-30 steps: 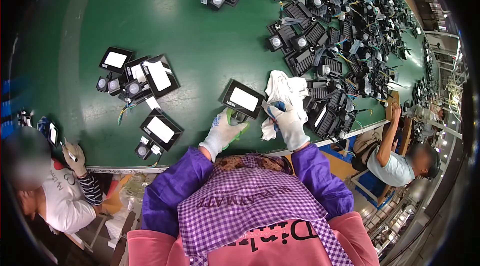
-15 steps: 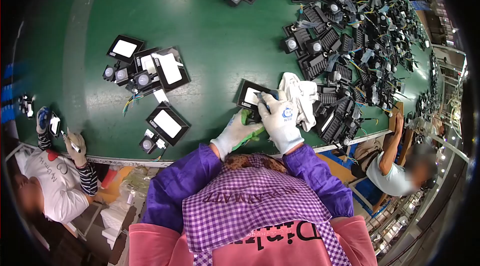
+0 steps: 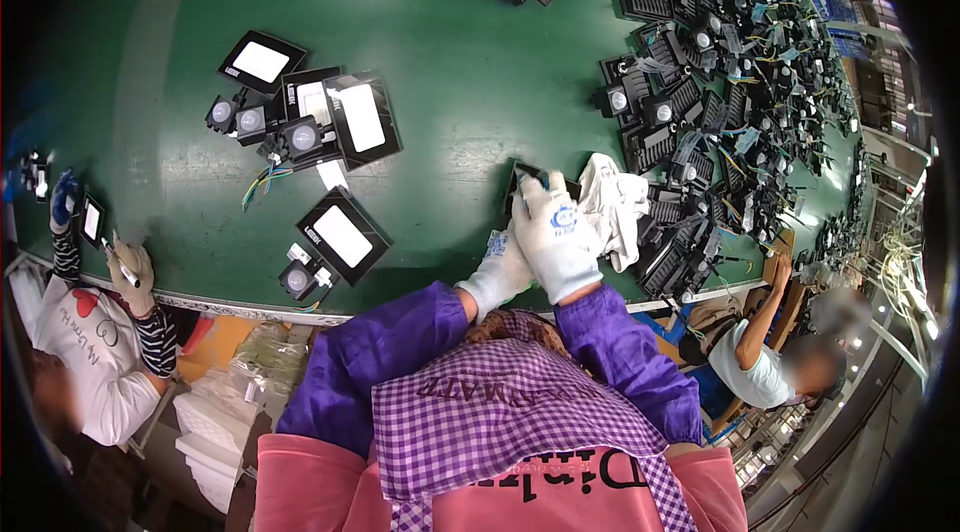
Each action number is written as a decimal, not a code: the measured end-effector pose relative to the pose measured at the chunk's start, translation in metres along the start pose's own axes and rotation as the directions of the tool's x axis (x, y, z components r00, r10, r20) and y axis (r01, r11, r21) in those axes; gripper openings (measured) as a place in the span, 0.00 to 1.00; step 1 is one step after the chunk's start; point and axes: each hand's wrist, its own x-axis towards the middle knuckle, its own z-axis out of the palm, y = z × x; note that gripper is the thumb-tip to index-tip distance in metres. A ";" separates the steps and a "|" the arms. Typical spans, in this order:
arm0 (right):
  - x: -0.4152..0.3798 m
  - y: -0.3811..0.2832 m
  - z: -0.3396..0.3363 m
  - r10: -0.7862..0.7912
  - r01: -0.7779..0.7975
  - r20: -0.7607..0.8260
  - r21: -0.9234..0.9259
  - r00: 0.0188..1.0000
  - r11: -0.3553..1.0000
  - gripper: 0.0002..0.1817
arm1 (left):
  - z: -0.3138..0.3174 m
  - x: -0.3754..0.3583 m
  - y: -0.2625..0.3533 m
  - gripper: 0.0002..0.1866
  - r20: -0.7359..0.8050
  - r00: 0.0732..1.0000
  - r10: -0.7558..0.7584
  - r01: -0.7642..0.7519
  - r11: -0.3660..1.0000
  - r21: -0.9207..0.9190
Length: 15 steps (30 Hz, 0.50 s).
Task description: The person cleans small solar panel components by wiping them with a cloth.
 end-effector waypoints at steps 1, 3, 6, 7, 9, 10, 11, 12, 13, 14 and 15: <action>-0.007 -0.006 -0.005 -0.011 0.011 0.008 -0.058 1.000 0.998 0.18 | 0.007 0.001 -0.006 0.18 -0.010 0.998 0.064 -0.063 0.998 0.028; -0.008 -0.006 -0.004 -0.043 0.042 -0.004 -0.133 0.999 0.990 0.17 | 0.012 0.006 -0.012 0.18 0.025 0.991 0.130 -0.130 0.991 0.007; 0.004 0.003 0.004 -0.058 0.058 -0.044 -0.002 0.997 0.998 0.16 | -0.019 0.011 0.017 0.19 0.320 0.946 -0.059 0.024 0.994 0.111; 0.001 0.002 0.006 -0.066 0.062 -0.076 -0.055 0.995 0.997 0.15 | -0.036 0.014 0.033 0.19 0.419 0.894 -0.160 0.081 0.976 0.201; -0.007 -0.004 0.001 -0.100 0.095 -0.082 -0.064 0.992 0.993 0.14 | -0.006 0.016 -0.001 0.23 0.270 0.961 0.060 -0.120 0.970 0.212; -0.011 -0.006 0.003 -0.104 0.095 -0.118 -0.079 0.988 0.992 0.13 | 0.018 0.010 -0.023 0.25 0.203 0.965 0.168 -0.212 0.952 0.223; -0.003 -0.001 0.004 -0.089 0.086 -0.085 -0.034 0.992 0.996 0.14 | 0.022 0.008 -0.023 0.26 0.147 0.981 0.127 -0.149 0.978 0.147; 0.009 0.004 0.006 -0.077 0.077 -0.060 0.012 0.995 0.997 0.15 | 0.024 0.005 -0.022 0.26 0.090 0.992 0.087 -0.093 0.994 0.063; 0.011 0.008 0.007 -0.085 0.088 -0.067 0.043 0.994 0.995 0.15 | 0.008 0.007 0.000 0.25 0.073 0.991 -0.110 0.118 0.986 -0.118; 0.009 0.012 0.007 -0.081 0.085 -0.097 0.032 0.992 0.996 0.15 | -0.003 0.011 0.012 0.23 0.090 0.951 -0.297 0.310 0.903 -0.296; 0.005 0.016 0.006 -0.081 0.084 -0.124 0.016 0.989 0.996 0.15 | -0.004 0.011 0.012 0.29 0.068 0.958 -0.278 0.283 0.884 -0.373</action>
